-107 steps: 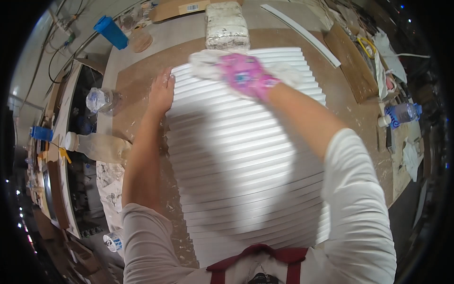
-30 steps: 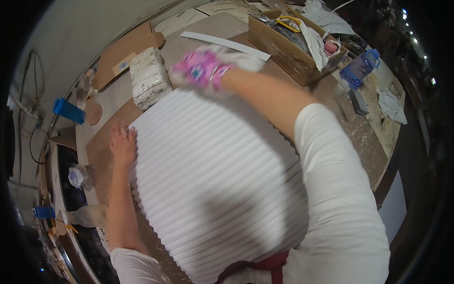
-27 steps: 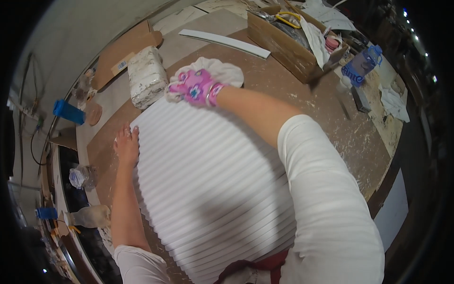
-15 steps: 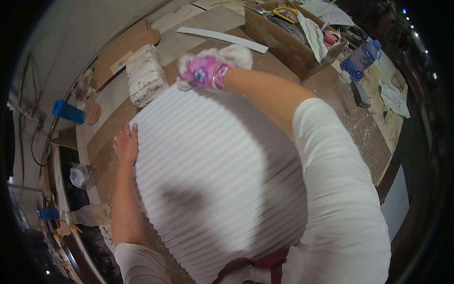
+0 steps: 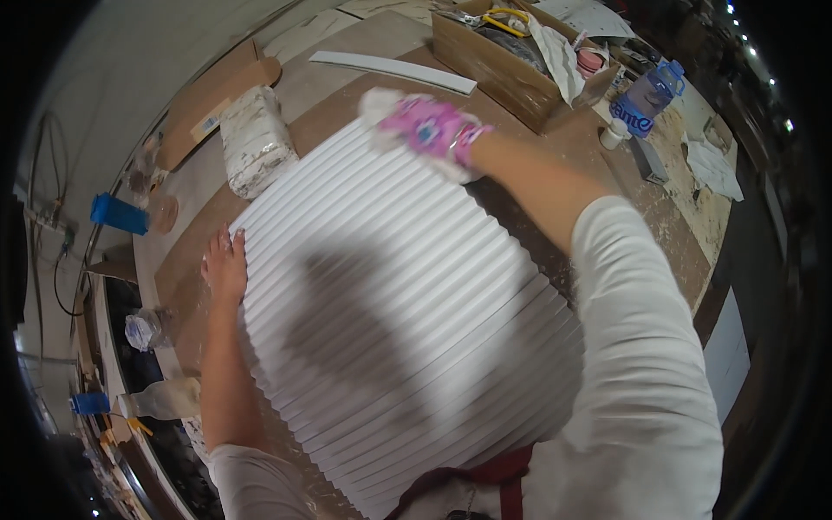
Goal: The person wipes a corrugated white furniture panel with a cloth, applying liquid from a bottle to the cloth throughout the process.
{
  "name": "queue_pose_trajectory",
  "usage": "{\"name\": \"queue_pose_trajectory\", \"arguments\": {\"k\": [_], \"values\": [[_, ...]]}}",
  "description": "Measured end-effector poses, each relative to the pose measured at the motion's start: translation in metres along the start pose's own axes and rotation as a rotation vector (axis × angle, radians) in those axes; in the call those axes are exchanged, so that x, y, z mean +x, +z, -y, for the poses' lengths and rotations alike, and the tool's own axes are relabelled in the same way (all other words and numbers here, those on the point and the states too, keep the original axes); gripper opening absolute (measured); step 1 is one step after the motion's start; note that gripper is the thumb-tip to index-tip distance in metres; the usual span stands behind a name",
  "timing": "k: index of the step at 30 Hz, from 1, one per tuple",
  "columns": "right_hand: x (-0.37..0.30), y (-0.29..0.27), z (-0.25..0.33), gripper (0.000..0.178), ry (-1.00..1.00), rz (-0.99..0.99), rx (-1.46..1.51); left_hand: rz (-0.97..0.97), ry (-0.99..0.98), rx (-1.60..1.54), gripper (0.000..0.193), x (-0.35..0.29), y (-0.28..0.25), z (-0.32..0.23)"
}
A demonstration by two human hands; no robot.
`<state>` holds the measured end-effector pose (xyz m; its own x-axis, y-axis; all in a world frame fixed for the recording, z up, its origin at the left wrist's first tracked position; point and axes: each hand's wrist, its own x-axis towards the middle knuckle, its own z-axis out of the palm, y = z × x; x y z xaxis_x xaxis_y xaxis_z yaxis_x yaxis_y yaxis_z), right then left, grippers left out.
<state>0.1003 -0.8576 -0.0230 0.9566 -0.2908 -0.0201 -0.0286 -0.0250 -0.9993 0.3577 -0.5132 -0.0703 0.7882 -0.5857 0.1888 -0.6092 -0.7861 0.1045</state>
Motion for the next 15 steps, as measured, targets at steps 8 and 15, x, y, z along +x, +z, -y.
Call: {"name": "queue_pose_trajectory", "arguments": {"k": [8, 15], "values": [[-0.016, 0.019, 0.026, 0.056, -0.209, 0.060, -1.091, -0.007, 0.006, 0.027, 0.056, -0.002, -0.003, 0.005], [-0.035, -0.056, 0.007, 0.022, -0.076, -0.411, -1.354, 0.066, -0.028, 0.030, 0.057, -0.002, -0.015, -0.009]]}}
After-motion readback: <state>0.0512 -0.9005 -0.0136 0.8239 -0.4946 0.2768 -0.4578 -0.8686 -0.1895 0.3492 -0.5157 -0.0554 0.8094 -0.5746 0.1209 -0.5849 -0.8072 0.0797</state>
